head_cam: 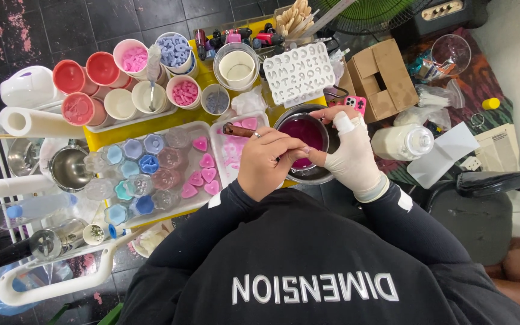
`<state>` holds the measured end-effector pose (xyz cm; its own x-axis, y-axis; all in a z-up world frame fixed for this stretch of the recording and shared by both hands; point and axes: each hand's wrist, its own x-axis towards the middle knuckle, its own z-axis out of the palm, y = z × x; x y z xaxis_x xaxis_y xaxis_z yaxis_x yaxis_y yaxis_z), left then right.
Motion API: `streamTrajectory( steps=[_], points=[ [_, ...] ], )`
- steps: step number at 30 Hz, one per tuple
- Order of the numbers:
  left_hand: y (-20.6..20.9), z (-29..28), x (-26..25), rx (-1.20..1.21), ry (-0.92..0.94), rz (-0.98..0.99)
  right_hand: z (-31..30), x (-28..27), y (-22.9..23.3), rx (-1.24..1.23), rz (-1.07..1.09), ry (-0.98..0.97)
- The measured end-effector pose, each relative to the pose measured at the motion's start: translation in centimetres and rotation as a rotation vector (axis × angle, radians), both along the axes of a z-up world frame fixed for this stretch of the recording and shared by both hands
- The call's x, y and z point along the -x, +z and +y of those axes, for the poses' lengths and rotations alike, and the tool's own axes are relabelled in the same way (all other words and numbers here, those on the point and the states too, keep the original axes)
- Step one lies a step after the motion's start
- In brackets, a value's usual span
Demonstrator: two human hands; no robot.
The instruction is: The person is stirring colored liquid wax in a small pot and pouring it into heart-shaped molds.
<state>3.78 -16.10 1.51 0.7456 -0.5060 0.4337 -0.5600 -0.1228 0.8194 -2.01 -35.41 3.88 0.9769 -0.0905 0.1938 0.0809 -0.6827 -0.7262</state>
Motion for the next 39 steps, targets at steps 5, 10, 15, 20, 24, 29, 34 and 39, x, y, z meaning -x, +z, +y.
streamTrajectory(
  steps=[5, 10, 15, 20, 24, 29, 34, 39],
  points=[
    [0.0, -0.5, 0.2, -0.013, 0.050, -0.051, -0.3, 0.2, -0.4, -0.002, -0.046, -0.023],
    [0.1, -0.9, 0.6, -0.029, 0.102, -0.051, -0.2, 0.3, -0.1, 0.050, -0.067, -0.056],
    [-0.1, -1.0, 0.9, -0.058, 0.102, -0.019, 0.0, 0.6, -0.2, 0.137, -0.107, -0.071],
    [0.1, -1.0, 1.0, -0.102, 0.121, 0.024, 0.7, 0.9, 0.1, 0.181, -0.111, -0.081],
    [-0.2, -0.9, 0.7, -0.175, 0.131, 0.039, 1.4, 1.4, -0.1, 0.141, -0.055, -0.082],
    [1.4, -0.1, 0.4, -0.120, 0.110, 0.098, 0.3, 1.4, 0.5, 0.036, -0.052, -0.063],
    [0.5, 0.5, 0.6, -0.086, 0.177, 0.152, -1.0, 1.9, -1.0, -0.026, -0.055, -0.043],
    [-0.7, 0.8, 1.4, -0.259, 0.204, -0.257, -1.3, 2.6, -3.2, -0.371, 0.030, -0.047]
  ],
)
